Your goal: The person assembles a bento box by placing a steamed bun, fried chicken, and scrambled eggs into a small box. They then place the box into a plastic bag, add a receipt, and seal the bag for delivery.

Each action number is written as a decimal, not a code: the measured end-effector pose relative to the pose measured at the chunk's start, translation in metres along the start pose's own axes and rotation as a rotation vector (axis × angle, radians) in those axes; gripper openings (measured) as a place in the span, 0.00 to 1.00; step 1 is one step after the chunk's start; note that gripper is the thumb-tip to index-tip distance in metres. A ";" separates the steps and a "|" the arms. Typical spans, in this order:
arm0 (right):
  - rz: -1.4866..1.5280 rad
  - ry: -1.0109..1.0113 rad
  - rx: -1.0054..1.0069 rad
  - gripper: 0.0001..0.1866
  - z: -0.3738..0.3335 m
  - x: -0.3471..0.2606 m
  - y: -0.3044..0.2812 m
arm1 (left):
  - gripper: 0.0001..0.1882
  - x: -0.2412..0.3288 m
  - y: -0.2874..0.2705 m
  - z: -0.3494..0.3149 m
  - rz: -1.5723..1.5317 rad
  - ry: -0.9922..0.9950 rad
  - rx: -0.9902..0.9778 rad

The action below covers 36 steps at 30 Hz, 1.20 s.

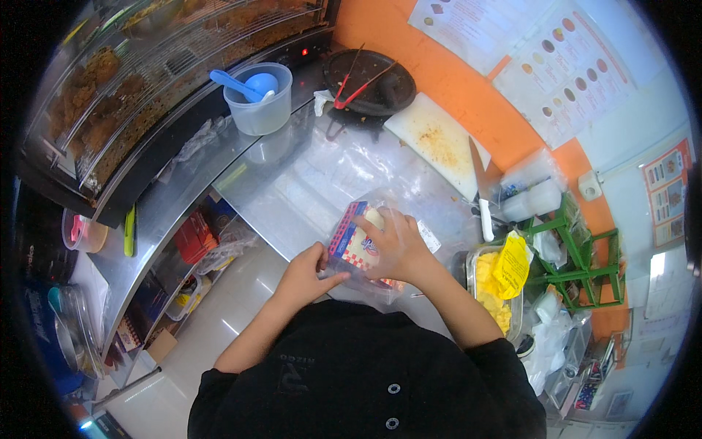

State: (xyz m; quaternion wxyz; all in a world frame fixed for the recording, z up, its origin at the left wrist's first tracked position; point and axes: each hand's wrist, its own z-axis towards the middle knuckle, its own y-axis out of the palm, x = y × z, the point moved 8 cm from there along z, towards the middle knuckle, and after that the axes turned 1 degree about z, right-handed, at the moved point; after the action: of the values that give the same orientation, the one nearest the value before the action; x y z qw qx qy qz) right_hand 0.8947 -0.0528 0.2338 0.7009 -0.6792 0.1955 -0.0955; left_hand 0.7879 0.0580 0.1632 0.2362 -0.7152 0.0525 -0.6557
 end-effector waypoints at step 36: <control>0.013 -0.136 0.073 0.25 -0.026 -0.032 0.028 | 0.17 0.047 -0.011 0.056 -0.430 0.074 0.103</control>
State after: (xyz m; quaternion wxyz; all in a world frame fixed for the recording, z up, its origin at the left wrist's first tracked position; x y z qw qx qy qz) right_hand 0.8517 -0.0623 0.2111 0.7376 -0.6567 0.1482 -0.0517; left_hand 0.8452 0.0642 0.2085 0.1253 -0.6724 -0.1262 -0.7185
